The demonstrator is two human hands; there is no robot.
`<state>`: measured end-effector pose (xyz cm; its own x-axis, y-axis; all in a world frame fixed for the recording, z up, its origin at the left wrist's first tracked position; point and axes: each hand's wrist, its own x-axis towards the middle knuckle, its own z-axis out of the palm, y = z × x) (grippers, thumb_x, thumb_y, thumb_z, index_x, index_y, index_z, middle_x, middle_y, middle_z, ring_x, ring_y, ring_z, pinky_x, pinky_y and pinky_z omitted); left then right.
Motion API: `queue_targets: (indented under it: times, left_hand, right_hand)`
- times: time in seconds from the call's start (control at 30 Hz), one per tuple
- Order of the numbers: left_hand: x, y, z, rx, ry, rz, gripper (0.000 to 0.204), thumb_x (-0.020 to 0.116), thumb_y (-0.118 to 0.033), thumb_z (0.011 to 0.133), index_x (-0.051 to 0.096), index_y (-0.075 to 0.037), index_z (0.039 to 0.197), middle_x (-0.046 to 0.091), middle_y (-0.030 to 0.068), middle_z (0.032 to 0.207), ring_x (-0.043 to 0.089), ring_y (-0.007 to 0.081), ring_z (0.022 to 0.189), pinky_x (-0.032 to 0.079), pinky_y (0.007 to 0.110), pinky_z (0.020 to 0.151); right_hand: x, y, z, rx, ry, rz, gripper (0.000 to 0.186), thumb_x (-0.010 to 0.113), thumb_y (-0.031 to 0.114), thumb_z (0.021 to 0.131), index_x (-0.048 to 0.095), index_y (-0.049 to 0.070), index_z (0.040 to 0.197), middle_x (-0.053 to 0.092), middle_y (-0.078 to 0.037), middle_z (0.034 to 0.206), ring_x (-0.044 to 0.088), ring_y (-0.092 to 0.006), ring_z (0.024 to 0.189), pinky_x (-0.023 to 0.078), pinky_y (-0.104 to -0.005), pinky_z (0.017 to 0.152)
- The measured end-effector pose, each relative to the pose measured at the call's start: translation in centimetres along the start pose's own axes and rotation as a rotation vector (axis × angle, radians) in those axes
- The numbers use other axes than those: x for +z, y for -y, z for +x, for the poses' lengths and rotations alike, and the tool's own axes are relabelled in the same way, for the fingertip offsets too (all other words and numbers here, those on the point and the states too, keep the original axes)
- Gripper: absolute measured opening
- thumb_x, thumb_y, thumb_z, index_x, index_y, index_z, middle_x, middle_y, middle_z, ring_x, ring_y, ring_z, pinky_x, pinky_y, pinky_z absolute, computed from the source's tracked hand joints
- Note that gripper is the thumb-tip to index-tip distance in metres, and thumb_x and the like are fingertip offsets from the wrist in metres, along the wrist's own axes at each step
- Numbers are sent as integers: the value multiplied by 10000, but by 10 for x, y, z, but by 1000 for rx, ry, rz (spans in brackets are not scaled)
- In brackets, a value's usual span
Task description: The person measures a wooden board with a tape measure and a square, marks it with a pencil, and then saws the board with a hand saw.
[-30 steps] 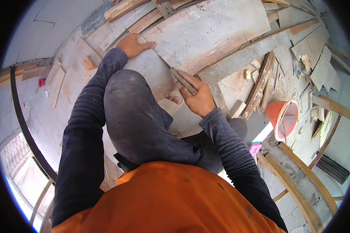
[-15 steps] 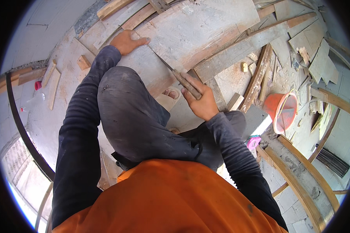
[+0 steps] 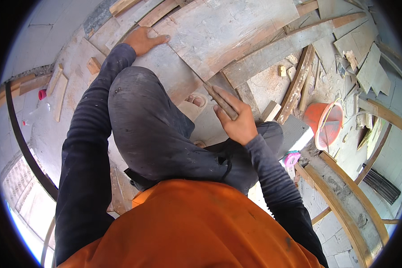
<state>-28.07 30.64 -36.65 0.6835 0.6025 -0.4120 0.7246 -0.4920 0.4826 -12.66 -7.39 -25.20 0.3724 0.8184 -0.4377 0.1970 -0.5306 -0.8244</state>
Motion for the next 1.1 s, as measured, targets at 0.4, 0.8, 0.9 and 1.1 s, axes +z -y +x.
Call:
queue_targets:
  times: [0.4,0.8,0.9,1.1]
  left_hand:
    - [-5,-17,-10,-17,-69,99,1039,749,-793,814,687,115,1316,728,348,1204,736,418,1124,546,430,1027]
    - [5,-14,-1,-2,-8,-4,925,755,-766,832,743,53,1262,745,324,1178,752,410,1060,557,435,1002]
    - [-4,-21,0,-5,-36,81,962,751,-777,829,721,64,1296,741,326,1188,743,415,1095,553,434,1017]
    - [14,1,12,-5,-9,-10,1112,747,-812,802,649,165,1324,712,374,1205,727,437,1137,543,445,1039]
  right_hand:
    - [31,-52,57,-121,20,21,456,698,102,1002,653,59,1454,721,-209,1368,706,-254,1187,507,-353,1059]
    - [3,-23,6,-120,6,67,469,680,81,997,638,28,1461,723,-216,1365,703,-279,1236,496,-335,1079]
    - [26,-39,40,-94,-32,39,469,698,94,987,648,47,1451,725,-222,1351,703,-273,1227,496,-326,1067]
    - [-45,-34,-126,-55,-82,63,534,695,31,957,634,85,1486,736,-238,1314,717,-321,1264,526,-328,1056]
